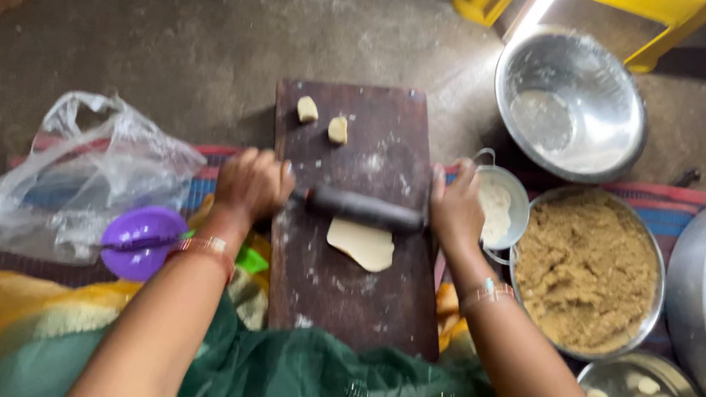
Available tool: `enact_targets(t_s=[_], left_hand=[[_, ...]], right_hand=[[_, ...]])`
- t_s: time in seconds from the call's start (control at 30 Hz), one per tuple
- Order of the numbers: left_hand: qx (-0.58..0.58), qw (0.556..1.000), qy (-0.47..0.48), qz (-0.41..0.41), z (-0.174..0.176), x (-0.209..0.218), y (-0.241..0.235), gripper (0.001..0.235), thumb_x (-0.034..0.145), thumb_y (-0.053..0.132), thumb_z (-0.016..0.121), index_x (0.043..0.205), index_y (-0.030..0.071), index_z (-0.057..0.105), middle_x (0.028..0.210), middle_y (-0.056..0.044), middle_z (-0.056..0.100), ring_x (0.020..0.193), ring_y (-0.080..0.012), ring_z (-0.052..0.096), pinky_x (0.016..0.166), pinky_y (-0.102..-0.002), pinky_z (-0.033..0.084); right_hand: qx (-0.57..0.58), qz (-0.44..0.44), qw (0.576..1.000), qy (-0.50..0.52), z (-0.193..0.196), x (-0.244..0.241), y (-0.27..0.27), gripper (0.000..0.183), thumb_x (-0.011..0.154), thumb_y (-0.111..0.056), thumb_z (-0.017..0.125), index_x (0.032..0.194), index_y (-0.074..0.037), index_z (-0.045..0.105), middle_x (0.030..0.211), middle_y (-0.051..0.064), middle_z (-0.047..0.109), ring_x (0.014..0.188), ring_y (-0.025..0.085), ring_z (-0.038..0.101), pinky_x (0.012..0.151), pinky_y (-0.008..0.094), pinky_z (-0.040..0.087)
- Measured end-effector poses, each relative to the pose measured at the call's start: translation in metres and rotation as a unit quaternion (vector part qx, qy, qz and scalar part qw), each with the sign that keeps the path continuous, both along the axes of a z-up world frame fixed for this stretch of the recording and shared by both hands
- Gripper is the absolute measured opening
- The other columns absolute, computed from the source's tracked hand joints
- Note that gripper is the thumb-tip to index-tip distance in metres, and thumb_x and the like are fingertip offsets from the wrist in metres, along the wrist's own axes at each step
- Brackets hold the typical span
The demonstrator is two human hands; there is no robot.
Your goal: The person rolls out small dough balls into flat circles using a rolling pin on a wooden board. They place a filling in the center, fold the dough, and press it into a purple mold to shape the dumplings. The finished dumplings are placed on a metal plate.
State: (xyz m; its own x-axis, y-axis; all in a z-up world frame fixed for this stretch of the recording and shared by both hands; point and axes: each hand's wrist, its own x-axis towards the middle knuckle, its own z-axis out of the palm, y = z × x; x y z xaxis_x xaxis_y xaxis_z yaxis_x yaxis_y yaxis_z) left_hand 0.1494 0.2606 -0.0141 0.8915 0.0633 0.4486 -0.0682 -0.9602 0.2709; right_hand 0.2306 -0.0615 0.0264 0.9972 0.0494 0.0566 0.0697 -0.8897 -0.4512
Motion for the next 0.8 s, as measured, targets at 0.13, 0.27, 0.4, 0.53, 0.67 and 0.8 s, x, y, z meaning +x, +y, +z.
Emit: enact_targets(t_s=[0.13,0.27,0.4,0.53,0.67,0.8], left_hand=[[-0.016,0.996,0.084,-0.024,0.005,-0.057,-0.014,0.028,0.087,0.03,0.058,0.068,0.011,0.066,0.078,-0.012,0.064,0.077,-0.0339,0.063,0.068,-0.05,0.052],[-0.053,0.971,0.232,-0.008,0.004,-0.112,-0.022,0.026,0.088,0.037,0.058,0.08,0.014,0.067,0.09,-0.014,0.063,0.086,-0.0367,0.062,0.081,-0.056,0.053],[-0.073,0.985,0.158,0.001,0.007,-0.03,-0.001,0.033,0.086,0.036,0.058,0.104,0.008,0.057,0.109,-0.019,0.057,0.101,-0.0405,0.058,0.075,-0.053,0.054],[0.016,0.987,0.157,-0.024,0.03,0.004,0.008,0.047,0.091,0.051,0.055,0.112,0.009,0.057,0.113,-0.016,0.054,0.108,-0.0361,0.052,0.083,-0.053,0.048],[0.015,0.992,0.102,-0.078,0.039,-0.048,0.001,0.078,0.083,0.077,0.054,0.118,0.007,0.057,0.111,-0.013,0.053,0.111,-0.0344,0.049,0.093,-0.052,0.044],[0.041,0.96,0.276,-0.016,0.068,-0.104,-0.014,0.081,0.073,0.08,0.063,0.12,0.013,0.057,0.116,-0.011,0.055,0.115,-0.0301,0.051,0.098,-0.05,0.044]], right_hand=[[-0.064,0.034,0.996,-0.049,-0.012,-0.036,-0.021,0.057,0.102,-0.053,0.052,0.138,-0.008,0.048,0.119,0.024,0.062,0.102,0.046,0.063,0.082,0.056,0.05],[-0.142,0.084,0.986,-0.01,-0.013,-0.063,-0.035,0.068,0.091,-0.056,0.054,0.144,-0.013,0.047,0.117,0.018,0.063,0.108,0.038,0.062,0.085,0.05,0.051],[-0.086,0.068,0.989,-0.096,-0.015,-0.008,-0.01,0.07,0.098,-0.055,0.054,0.146,-0.006,0.044,0.127,0.022,0.057,0.116,0.041,0.055,0.096,0.052,0.044],[-0.075,0.054,0.989,-0.12,-0.014,0.008,-0.001,0.064,0.103,-0.052,0.053,0.144,-0.005,0.044,0.13,0.022,0.055,0.119,0.041,0.053,0.098,0.052,0.042],[-0.13,0.057,0.985,-0.097,-0.029,-0.056,-0.024,0.065,0.1,-0.052,0.053,0.147,-0.008,0.045,0.129,0.018,0.054,0.119,0.037,0.052,0.097,0.049,0.042],[-0.13,0.065,0.982,-0.119,-0.038,-0.101,-0.034,0.065,0.097,-0.052,0.054,0.148,-0.014,0.047,0.138,0.012,0.052,0.129,0.032,0.05,0.102,0.049,0.041]])
